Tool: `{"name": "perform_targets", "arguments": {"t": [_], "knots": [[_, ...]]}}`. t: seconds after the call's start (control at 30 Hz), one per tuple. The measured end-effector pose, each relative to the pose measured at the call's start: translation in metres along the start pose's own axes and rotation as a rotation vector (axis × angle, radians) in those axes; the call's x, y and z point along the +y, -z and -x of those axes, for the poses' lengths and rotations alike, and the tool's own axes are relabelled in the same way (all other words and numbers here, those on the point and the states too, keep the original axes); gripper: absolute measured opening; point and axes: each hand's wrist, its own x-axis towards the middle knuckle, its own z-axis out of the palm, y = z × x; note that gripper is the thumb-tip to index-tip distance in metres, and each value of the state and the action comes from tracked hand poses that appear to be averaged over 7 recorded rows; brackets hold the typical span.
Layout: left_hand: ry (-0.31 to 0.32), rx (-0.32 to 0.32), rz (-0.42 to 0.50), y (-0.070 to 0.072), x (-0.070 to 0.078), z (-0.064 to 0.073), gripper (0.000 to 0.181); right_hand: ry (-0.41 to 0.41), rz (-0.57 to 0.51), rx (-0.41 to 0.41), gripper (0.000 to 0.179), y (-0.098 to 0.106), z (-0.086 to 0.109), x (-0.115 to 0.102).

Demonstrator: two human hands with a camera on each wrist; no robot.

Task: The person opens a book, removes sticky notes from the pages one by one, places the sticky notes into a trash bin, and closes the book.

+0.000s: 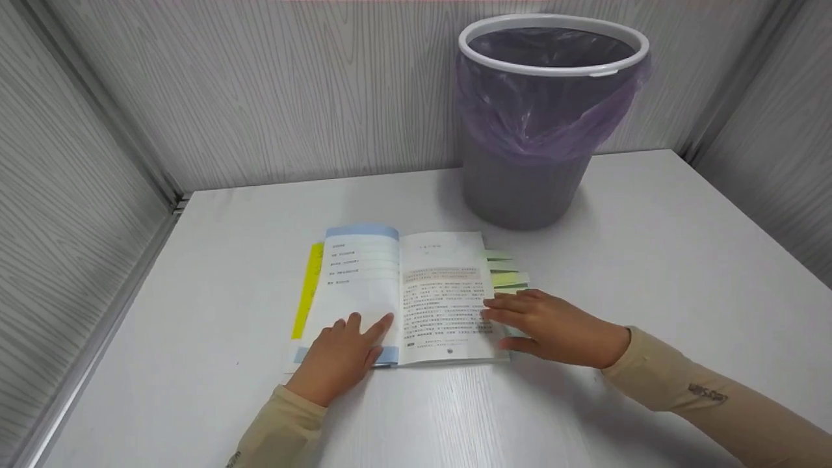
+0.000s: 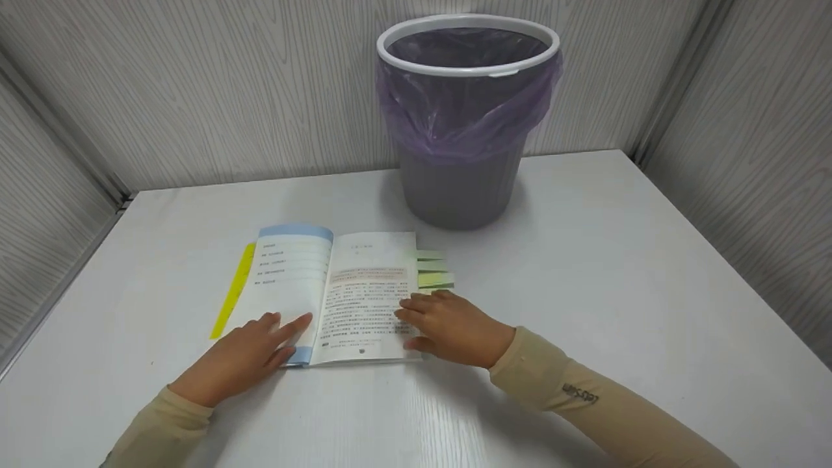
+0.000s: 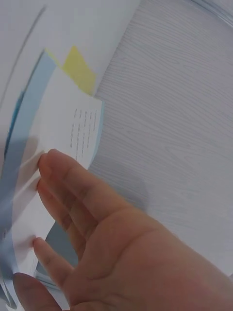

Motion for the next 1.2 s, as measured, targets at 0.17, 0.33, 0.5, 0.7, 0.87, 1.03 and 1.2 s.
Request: {"name": "perform_targets", "arguments": {"t": [0.17,0.33,0.5,0.7,0.87,1.03,1.2], "knots": [[-0.022,0.092,-0.017,-0.003,0.001,-0.005,0.043,-0.054,-0.070,-0.056,0.049,-0.007,0.002,0.007],[-0.011,0.057,0.088,-0.004,0.000,-0.005,0.043,-0.125,-0.314,-0.136,0.044,-0.006,0.003,0.023],[0.011,0.033,0.106,-0.002,-0.001,-0.005,0.045,-0.251,-0.477,-0.113,0.036,0.000,-0.006,0.049],[0.029,0.003,0.113,-0.003,-0.002,-0.005,0.046,-0.420,-0.412,-0.025,0.031,-0.005,-0.031,0.082],[0.017,0.007,0.112,-0.004,-0.001,-0.006,0.045,-0.507,-0.380,-0.082,0.032,-0.010,-0.051,0.101],[0.019,-0.007,0.111,-0.004,0.000,-0.009,0.045,-0.557,-0.371,-0.156,0.033,-0.014,-0.063,0.109],[0.024,-0.027,0.112,-0.003,0.001,-0.013,0.046,-0.533,-0.335,-0.163,0.029,-0.018,-0.067,0.113]]}}
